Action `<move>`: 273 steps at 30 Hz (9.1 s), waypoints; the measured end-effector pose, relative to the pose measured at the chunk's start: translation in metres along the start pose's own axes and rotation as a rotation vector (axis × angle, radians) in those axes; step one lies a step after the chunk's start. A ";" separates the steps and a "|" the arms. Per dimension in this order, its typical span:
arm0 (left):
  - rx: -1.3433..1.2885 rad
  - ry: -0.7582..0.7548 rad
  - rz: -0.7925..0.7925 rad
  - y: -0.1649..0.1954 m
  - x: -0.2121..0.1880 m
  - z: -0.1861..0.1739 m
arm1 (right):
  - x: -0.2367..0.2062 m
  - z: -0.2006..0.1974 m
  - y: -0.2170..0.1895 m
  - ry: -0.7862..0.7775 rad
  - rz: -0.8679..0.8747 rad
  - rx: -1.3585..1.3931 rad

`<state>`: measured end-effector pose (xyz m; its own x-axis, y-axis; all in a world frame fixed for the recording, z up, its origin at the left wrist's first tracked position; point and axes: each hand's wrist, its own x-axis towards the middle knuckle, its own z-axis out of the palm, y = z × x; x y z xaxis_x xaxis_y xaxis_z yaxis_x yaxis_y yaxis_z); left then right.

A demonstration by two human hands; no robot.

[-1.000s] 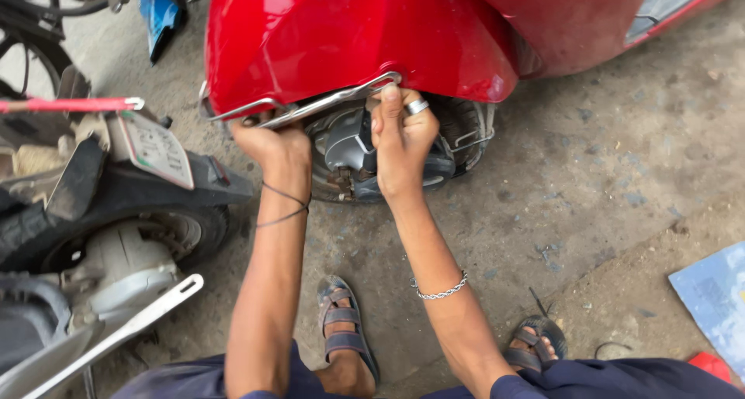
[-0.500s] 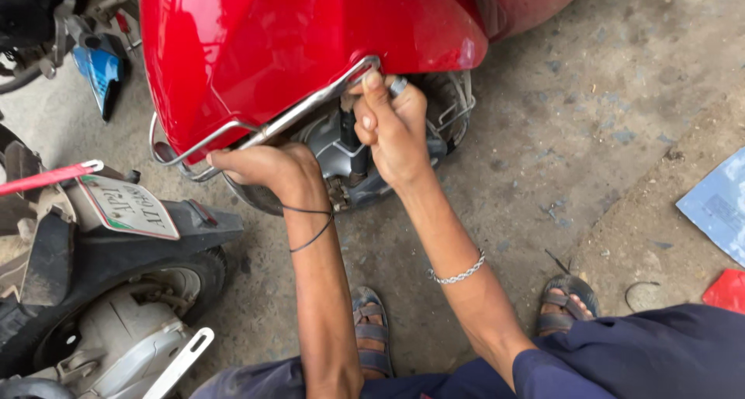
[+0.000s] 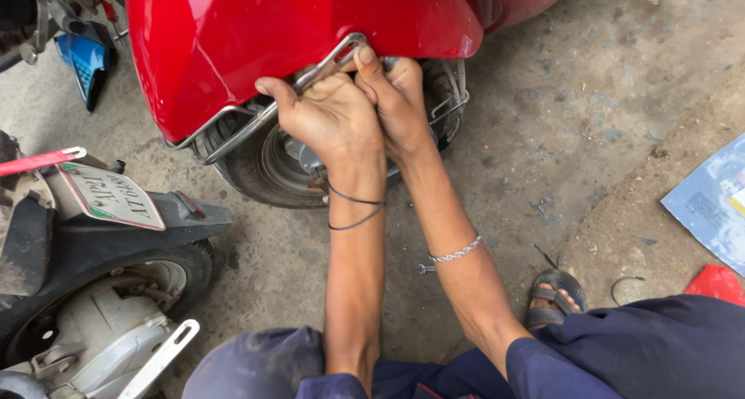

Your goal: The person uses an Allen key to tighten bolts on the rear bumper of a red scooter. They work on multiple attachment points along the bumper, ensuring it is securely fastened to the scooter's body.

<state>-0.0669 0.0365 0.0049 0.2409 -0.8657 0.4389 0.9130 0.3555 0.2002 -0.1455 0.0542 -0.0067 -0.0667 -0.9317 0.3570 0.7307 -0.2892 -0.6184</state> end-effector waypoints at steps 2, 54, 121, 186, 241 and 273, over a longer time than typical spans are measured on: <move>0.007 0.113 0.007 -0.002 0.001 -0.001 | -0.002 0.002 0.001 0.001 -0.051 -0.031; 0.455 0.056 -0.107 -0.004 -0.023 0.033 | -0.003 0.001 0.001 0.135 -0.049 -0.039; 0.435 0.321 0.135 -0.044 -0.014 0.082 | -0.042 -0.227 0.003 0.336 0.936 -0.874; 0.300 -0.013 0.128 -0.072 -0.034 0.029 | -0.016 -0.039 -0.074 0.122 0.111 -0.518; 0.580 0.452 -0.203 0.250 0.013 -0.017 | -0.001 0.029 -0.051 0.422 0.038 -0.452; 0.469 0.642 -0.501 0.284 0.084 -0.065 | -0.009 0.036 -0.051 0.377 -0.030 -0.459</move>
<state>0.2343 0.0417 0.0420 0.1194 -0.9353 -0.3330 0.7669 -0.1261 0.6292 -0.1577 0.0850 0.0464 -0.3807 -0.9111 0.1579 0.3616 -0.3039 -0.8814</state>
